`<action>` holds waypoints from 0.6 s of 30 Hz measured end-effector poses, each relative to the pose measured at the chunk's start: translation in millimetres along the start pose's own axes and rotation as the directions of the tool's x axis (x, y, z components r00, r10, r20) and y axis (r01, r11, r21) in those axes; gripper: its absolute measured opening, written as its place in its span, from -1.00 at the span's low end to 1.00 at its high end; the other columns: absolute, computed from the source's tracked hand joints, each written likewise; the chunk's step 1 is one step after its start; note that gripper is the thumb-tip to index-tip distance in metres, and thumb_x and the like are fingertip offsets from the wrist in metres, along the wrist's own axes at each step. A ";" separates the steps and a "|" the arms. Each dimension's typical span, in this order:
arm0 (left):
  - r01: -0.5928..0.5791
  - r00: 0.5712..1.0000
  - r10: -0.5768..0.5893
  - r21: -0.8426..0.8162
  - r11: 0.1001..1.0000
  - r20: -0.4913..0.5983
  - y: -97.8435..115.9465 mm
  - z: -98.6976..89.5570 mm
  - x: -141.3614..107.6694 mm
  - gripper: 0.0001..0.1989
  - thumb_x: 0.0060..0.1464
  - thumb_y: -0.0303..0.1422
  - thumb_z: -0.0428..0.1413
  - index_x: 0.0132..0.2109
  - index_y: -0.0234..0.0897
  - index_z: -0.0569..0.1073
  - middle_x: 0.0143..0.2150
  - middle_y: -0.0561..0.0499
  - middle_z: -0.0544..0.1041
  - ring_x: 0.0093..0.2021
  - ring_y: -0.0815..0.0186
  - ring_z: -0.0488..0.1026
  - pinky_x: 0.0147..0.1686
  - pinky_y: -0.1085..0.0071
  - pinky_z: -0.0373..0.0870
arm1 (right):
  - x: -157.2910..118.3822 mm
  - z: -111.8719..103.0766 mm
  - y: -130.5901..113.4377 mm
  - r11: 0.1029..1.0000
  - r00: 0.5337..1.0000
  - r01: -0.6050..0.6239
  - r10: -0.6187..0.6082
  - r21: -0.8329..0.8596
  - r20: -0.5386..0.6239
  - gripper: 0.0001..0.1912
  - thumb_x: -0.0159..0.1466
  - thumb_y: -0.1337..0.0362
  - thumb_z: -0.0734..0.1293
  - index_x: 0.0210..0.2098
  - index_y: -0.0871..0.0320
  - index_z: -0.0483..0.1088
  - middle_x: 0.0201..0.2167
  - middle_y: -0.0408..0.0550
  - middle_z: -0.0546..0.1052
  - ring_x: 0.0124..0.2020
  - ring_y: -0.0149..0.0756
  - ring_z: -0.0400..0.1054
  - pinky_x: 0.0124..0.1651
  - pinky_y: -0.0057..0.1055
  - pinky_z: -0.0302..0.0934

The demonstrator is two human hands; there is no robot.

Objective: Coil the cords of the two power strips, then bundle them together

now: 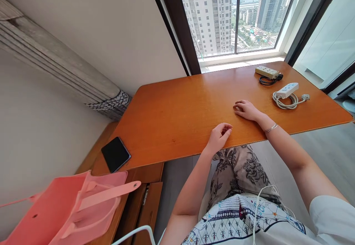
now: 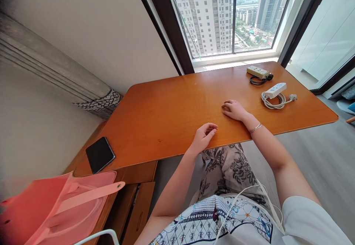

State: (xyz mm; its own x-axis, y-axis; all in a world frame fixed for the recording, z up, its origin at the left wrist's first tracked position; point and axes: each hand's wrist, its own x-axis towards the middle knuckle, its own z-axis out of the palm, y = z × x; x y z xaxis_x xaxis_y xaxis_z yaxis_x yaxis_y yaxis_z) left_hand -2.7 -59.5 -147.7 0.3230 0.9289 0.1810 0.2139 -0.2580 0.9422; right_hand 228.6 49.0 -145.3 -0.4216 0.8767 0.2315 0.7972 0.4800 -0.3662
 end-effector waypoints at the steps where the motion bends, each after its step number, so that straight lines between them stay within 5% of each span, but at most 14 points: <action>1: -0.001 1.000 0.001 0.004 1.000 0.001 -0.1 0.0 -0.3 -0.82 0.20 -0.30 0.10 -0.14 -0.29 0.51 -0.19 -0.07 0.59 -0.21 0.29 0.51 -0.13 0.34 0.48 | -1.8 -0.2 1.3 1.000 1.000 0.005 -0.005 0.024 -0.006 -0.64 0.34 0.16 0.34 0.04 0.18 0.56 0.17 0.20 0.50 0.20 0.00 0.41 0.33 -0.03 0.24; 18: -0.018 1.000 0.018 0.033 0.999 0.001 0.8 0.5 -2.0 -0.81 0.22 -0.29 0.09 -0.13 -0.29 0.51 -0.17 -0.08 0.60 -0.21 0.29 0.52 -0.12 0.33 0.48 | -7.4 0.8 7.5 0.992 0.998 0.039 -0.033 0.121 -0.050 -0.68 0.34 0.13 0.35 -0.01 0.16 0.59 0.13 0.19 0.53 0.21 -0.02 0.42 0.32 -0.03 0.28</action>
State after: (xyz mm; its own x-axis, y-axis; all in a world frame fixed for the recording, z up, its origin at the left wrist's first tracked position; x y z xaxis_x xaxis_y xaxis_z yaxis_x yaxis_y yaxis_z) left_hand -2.8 -61.7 -147.3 0.3282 0.9237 0.1977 0.2385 -0.2835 0.9288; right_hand 237.3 46.2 -150.5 -0.4255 0.8578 0.2883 0.7220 0.5138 -0.4633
